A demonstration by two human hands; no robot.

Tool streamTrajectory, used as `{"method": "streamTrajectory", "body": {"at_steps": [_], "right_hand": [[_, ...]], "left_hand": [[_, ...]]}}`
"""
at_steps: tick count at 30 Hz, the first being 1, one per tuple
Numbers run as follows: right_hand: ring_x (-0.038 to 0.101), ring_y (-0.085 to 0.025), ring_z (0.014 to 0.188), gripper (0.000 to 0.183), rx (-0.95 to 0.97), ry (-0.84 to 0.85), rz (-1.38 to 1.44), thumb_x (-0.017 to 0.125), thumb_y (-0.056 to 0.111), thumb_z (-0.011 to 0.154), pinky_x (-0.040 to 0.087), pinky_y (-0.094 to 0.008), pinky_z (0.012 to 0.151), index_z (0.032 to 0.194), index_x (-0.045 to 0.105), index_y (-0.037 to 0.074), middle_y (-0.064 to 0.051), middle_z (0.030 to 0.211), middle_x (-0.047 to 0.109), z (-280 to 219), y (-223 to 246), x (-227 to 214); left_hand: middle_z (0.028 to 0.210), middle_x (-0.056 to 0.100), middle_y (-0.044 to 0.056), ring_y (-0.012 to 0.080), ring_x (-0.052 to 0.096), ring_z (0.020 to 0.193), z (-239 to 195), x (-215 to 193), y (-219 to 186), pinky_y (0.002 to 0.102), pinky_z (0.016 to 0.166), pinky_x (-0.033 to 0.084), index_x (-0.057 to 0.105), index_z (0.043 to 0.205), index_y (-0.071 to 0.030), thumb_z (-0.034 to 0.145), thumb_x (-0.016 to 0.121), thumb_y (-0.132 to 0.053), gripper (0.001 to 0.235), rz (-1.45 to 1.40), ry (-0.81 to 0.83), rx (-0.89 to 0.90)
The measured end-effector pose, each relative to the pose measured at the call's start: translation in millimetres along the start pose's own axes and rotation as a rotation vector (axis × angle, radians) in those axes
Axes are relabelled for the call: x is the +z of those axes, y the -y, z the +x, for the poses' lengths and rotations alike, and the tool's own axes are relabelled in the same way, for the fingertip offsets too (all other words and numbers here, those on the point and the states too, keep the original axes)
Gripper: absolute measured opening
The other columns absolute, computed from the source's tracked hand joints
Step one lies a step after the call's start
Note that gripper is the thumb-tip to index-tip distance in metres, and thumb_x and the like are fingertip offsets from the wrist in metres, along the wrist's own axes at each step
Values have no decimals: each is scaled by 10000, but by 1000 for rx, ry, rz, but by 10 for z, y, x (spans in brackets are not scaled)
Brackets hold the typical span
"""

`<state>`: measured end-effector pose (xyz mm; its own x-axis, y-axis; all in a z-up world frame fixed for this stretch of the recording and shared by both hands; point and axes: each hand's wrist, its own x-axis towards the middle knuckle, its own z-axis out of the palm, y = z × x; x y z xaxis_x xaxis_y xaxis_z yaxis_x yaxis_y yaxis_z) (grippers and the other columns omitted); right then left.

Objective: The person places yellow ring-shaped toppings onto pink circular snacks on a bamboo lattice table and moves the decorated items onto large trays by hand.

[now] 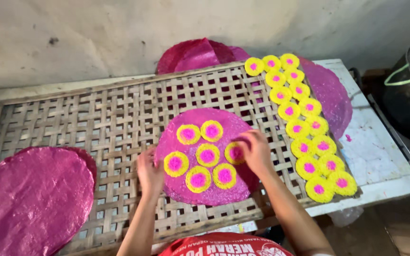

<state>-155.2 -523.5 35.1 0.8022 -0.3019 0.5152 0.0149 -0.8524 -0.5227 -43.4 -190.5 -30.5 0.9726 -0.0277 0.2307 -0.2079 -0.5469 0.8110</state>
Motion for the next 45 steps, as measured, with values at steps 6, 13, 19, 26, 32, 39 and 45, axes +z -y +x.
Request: {"method": "streamTrajectory", "body": {"at_steps": [6, 13, 19, 26, 32, 39, 45], "right_hand": [[643, -301, 1045, 219, -145, 418, -86, 797, 210, 816, 543, -429, 883, 986, 745, 82, -89, 1064, 723, 541, 211, 989], [658, -256, 1033, 234, 158, 547, -142, 811, 229, 777, 550, -399, 862, 934, 718, 83, -78, 1018, 720, 727, -247, 1292], [685, -204, 882, 288, 1104, 189, 1216, 685, 278, 863, 536, -353, 696, 1086, 719, 100, -56, 995, 744, 1263, -1820, 946], [691, -215, 954, 391, 877, -123, 867, 786, 65, 814, 568, -377, 787, 1166, 617, 82, -49, 1017, 707, 2022, -2626, 942], [672, -374, 1020, 407, 472, -120, -105, 807, 122, 832, 537, -452, 883, 1163, 590, 26, -188, 1081, 692, 2146, -2504, 1061], [624, -423, 1016, 576, 58, -278, -543, 778, 153, 704, 534, -483, 832, 1227, 599, -11, -264, 1110, 646, 2004, -1827, 737], [739, -254, 916, 597, 931, 490, 1385, 573, 461, 1002, 618, -352, 808, 1218, 651, -90, -209, 1105, 726, 1235, -1099, 955]], "left_hand": [[1177, 600, 167, 386, 583, 1112, 364, 476, -398, 544, 878, 476, 660, 1169, -45, 794, 785, -256, 448, 390, 198, 206], [1066, 635, 153, 363, 626, 1023, 581, 696, -480, 522, 831, 502, 631, 1060, -79, 849, 767, -303, 338, 305, 248, 93], [900, 685, 151, 330, 694, 841, 689, 910, -466, 425, 708, 540, 563, 1112, -43, 831, 764, -123, 355, -12, 227, 2], [900, 673, 72, 150, 630, 747, 759, 1114, -501, 292, 672, 545, 592, 1098, -30, 801, 767, -49, 345, -284, 186, 16], [890, 667, 56, 116, 590, 733, 781, 1106, -605, 269, 647, 515, 615, 1105, -24, 812, 758, -15, 326, -329, 212, -23], [898, 677, 87, 131, 607, 705, 948, 1080, -969, 274, 613, 524, 601, 1139, -34, 843, 757, -37, 334, -357, 251, -28], [1113, 704, 162, 200, 730, 979, 1047, 1395, -1648, 297, 760, 633, 554, 1191, 2, 877, 752, -50, 375, -440, 284, 235]]}}
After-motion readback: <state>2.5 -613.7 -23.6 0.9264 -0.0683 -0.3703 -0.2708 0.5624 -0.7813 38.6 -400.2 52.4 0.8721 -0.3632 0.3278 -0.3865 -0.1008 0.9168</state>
